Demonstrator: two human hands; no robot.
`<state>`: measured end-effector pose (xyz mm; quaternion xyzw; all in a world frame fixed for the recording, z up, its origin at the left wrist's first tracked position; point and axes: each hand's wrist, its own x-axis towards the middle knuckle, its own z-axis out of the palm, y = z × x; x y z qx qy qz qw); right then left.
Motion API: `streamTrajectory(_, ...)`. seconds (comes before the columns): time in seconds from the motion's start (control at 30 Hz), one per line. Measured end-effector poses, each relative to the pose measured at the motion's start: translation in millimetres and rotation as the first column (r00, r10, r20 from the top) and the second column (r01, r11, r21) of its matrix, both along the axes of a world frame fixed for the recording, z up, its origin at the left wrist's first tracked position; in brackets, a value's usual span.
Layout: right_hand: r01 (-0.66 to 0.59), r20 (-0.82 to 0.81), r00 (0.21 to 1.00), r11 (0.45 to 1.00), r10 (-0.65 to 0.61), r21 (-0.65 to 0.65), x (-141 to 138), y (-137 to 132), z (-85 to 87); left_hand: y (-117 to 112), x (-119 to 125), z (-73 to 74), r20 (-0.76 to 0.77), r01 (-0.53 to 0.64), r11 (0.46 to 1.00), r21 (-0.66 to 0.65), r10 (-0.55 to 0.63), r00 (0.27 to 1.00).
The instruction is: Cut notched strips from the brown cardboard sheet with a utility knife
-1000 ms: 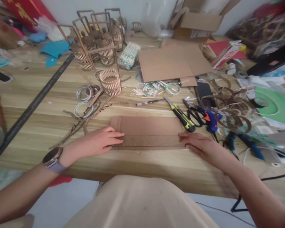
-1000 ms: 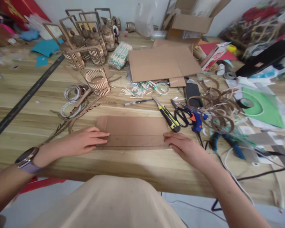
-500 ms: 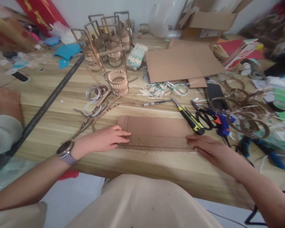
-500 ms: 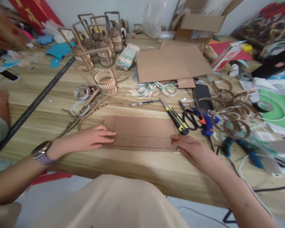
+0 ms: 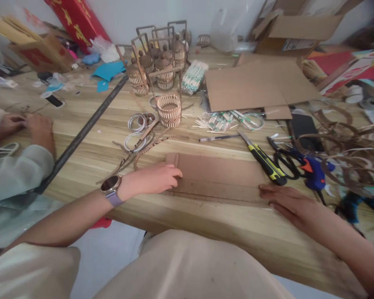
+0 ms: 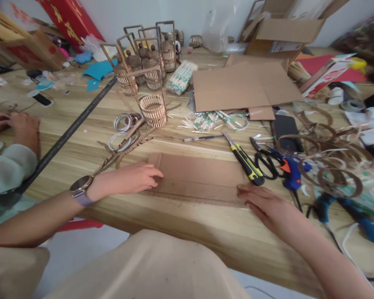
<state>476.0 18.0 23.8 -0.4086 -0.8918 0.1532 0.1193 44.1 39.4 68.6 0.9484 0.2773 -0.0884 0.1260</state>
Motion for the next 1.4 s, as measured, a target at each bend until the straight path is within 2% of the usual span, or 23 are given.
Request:
streamTrajectory(0.13, 0.029, 0.030, 0.999, 0.999, -0.028, -0.032, -2.4, -2.0, 2.7, -4.0, 25.4, 7.4, -0.137, 0.123, 0.980, 0.154, -0.102, 0.985)
streamTrajectory(0.3, 0.042, 0.038, 0.999, 0.995, -0.039, -0.087, -6.5, -2.1, 10.6, 3.9, 48.2, 9.2, -0.111, 0.265, 0.934, 0.240, -0.245, 0.963)
streamTrajectory(0.47, 0.030, 0.058, 0.998, 0.995, -0.024, -0.092, -10.2, -1.9, 16.0, 27.0, 77.9, -5.4, -0.035, 0.403, 0.893, 0.202, -0.405, 0.914)
streamTrajectory(0.6, 0.001, 0.076, 0.997, 0.997, 0.005, -0.071, -8.0, -2.2, 14.8, 38.8, 104.4, -23.0, -0.115, 0.503, 0.846, 0.179, -0.490, 0.864)
streamTrajectory(0.7, -0.041, 0.123, 0.991, 0.998, 0.047, -0.053, -10.3, 2.4, 20.1, 41.8, 110.2, -23.2, -0.082, 0.521, 0.846, 0.115, -0.515, 0.853)
streamTrajectory(0.8, -0.069, 0.287, 0.955, 0.997, 0.074, -0.028, -26.0, 19.1, 36.1, 42.6, 106.9, -16.0, 0.006, 0.496, 0.867, 0.044, -0.496, 0.868)
streamTrajectory(0.87, -0.023, 0.468, 0.883, 1.000, 0.021, -0.003, -45.2, 39.5, 48.1, 43.3, 104.8, -15.1, 0.023, 0.477, 0.878, 0.022, -0.478, 0.878)
streamTrajectory(0.9, -0.005, 0.486, 0.874, 1.000, -0.007, 0.024, -56.7, 52.3, 52.4, 44.0, 104.3, -16.7, 0.031, 0.476, 0.879, 0.023, -0.477, 0.879)
streamTrajectory(1.0, 0.040, 0.490, 0.868, 0.994, -0.084, 0.099, -93.2, 95.7, 54.2, 47.0, 104.4, -26.8, 0.105, 0.494, 0.869, 0.034, -0.495, 0.863)
streamTrajectory(1.17, 0.085, 0.481, 0.864, 0.984, -0.152, 0.158, -136.7, 152.6, 35.0, 50.0, 104.4, -35.3, 0.112, 0.516, 0.854, 0.070, -0.521, 0.846)
streamTrajectory(1.27, 0.096, 0.447, 0.881, 0.984, -0.155, 0.151, -143.8, 164.2, 30.6, 49.5, 104.8, -33.4, 0.088, 0.518, 0.851, 0.089, -0.525, 0.847)
streamTrajectory(1.4, 0.168, 0.355, 0.912, 0.976, -0.208, 0.141, -132.3, 154.3, 41.2, 50.2, 106.6, -26.6, 0.045, 0.540, 0.839, 0.070, -0.543, 0.839)
